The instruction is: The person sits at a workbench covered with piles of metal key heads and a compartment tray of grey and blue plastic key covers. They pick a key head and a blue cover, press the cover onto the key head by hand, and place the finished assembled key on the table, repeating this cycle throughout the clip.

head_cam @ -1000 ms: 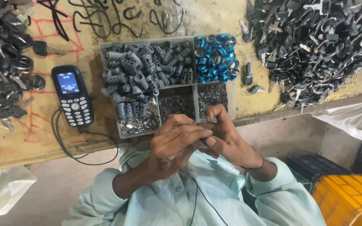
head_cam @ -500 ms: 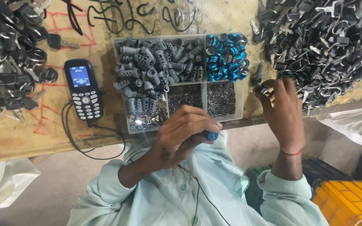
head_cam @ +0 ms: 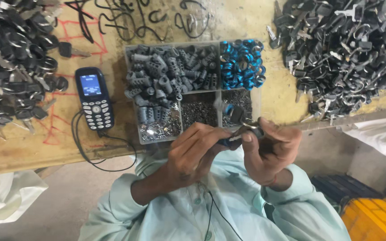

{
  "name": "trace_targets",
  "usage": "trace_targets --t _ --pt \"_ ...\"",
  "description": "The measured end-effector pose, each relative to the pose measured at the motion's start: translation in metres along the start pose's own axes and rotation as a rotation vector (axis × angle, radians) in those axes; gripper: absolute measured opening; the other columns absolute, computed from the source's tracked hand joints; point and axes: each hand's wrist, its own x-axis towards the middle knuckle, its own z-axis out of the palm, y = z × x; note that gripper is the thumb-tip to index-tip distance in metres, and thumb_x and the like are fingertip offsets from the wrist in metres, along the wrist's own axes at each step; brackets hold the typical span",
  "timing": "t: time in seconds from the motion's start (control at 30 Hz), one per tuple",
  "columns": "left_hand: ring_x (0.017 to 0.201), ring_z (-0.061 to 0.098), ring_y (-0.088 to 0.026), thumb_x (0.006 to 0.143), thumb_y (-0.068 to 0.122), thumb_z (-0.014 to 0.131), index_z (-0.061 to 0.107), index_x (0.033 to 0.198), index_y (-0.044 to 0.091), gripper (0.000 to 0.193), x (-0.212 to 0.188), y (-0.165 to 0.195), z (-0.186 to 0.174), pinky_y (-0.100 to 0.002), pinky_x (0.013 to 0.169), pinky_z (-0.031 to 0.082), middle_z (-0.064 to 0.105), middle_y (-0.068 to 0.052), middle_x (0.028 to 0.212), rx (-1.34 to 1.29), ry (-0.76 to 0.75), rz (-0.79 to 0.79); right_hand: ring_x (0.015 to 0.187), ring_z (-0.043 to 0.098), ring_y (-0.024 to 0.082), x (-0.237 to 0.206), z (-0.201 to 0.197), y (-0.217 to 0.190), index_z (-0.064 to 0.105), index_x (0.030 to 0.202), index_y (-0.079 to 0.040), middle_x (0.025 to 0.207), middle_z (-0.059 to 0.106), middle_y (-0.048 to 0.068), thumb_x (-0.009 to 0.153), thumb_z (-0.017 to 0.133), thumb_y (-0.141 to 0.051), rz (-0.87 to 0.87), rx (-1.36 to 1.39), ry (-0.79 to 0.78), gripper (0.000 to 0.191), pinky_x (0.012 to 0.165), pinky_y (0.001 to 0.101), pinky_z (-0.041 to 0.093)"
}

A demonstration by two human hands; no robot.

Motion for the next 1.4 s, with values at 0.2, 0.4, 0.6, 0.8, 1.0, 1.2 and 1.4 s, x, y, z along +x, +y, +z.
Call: trace_targets --t 0.2,0.4,0.6,0.8,1.0,1.2,1.4 --pt "0.094 0.072 -0.025 0.085 -0.010 0.080 0.063 0.124 -0.002 0.044 -0.013 -0.001 -0.004 -0.035 0.080 0.059 0.073 -0.013 0.113 -0.019 0.056 -0.056 0.069 0.059 0.012 0.012 -0.003 -0.011 0.054 0.134 -0.005 0.101 0.073 0.013 0.084 0.080 0.007 -0.078 -0.198 -0.262 0.057 0.062 0.0233 0.047" --pt "0.096 0.076 -0.021 0.091 -0.001 0.076 0.068 0.121 0.001 0.031 -0.019 -0.002 -0.001 -0.034 0.081 0.063 0.074 -0.014 0.111 -0.341 0.046 -0.380 0.102 0.066 0.039 0.013 -0.010 -0.012 0.045 0.134 -0.001 0.117 0.059 0.026 0.071 0.090 -0.013 -0.133 -0.290 -0.634 0.078 0.082 0.0409 0.056" --pt "0.083 0.071 -0.017 0.095 0.009 0.076 0.070 0.105 0.000 0.014 -0.016 0.001 -0.021 -0.035 0.073 0.056 0.073 -0.010 0.092 -0.460 -0.213 -0.382 0.100 0.068 0.038 0.109 -0.003 -0.072 0.050 0.124 -0.004 0.109 0.068 0.016 0.073 0.092 -0.026 -0.112 -0.347 -1.228 0.069 0.084 0.0447 0.055" --pt "0.068 0.068 -0.012 0.093 0.010 0.074 0.075 0.098 0.006 0.007 -0.022 0.007 -0.050 -0.030 0.064 0.053 0.072 -0.003 0.079 -0.306 -0.173 -0.329 0.090 0.064 0.028 0.147 0.020 -0.080 0.047 0.136 -0.004 0.111 0.062 0.015 0.083 0.076 -0.018 -0.078 -0.258 -0.535 0.063 0.079 0.0364 0.055" --pt "0.078 0.068 -0.027 0.091 0.013 0.074 0.072 0.102 0.006 0.013 -0.025 0.009 -0.062 -0.038 0.067 0.054 0.072 -0.008 0.086 0.517 -0.029 -0.342 0.080 0.065 0.024 0.101 0.026 -0.035 0.069 0.106 -0.009 0.089 0.061 0.004 0.083 0.077 -0.018 -0.352 -0.537 -1.013 0.026 0.068 0.0388 0.053" --pt "0.086 0.067 -0.028 0.089 0.012 0.068 0.066 0.110 0.007 0.022 -0.028 -0.006 -0.057 -0.042 0.069 0.054 0.067 -0.008 0.087 0.711 -0.323 -0.374 0.081 0.063 0.026 0.103 0.048 -0.031 0.060 0.090 -0.005 0.086 0.055 0.009 0.087 0.064 -0.016 -0.421 -0.720 -1.114 0.012 0.062 0.0400 0.049" --pt "0.091 0.066 -0.024 0.078 0.009 0.069 0.063 0.103 0.007 0.025 -0.030 -0.010 -0.056 -0.039 0.071 0.055 0.066 -0.006 0.088 0.816 -0.431 -0.346 0.081 0.063 0.024 0.096 0.046 -0.025 0.060 0.096 -0.004 0.093 0.055 0.009 0.084 0.060 -0.012 -0.477 -0.886 -1.162 0.014 0.065 0.0375 0.050"
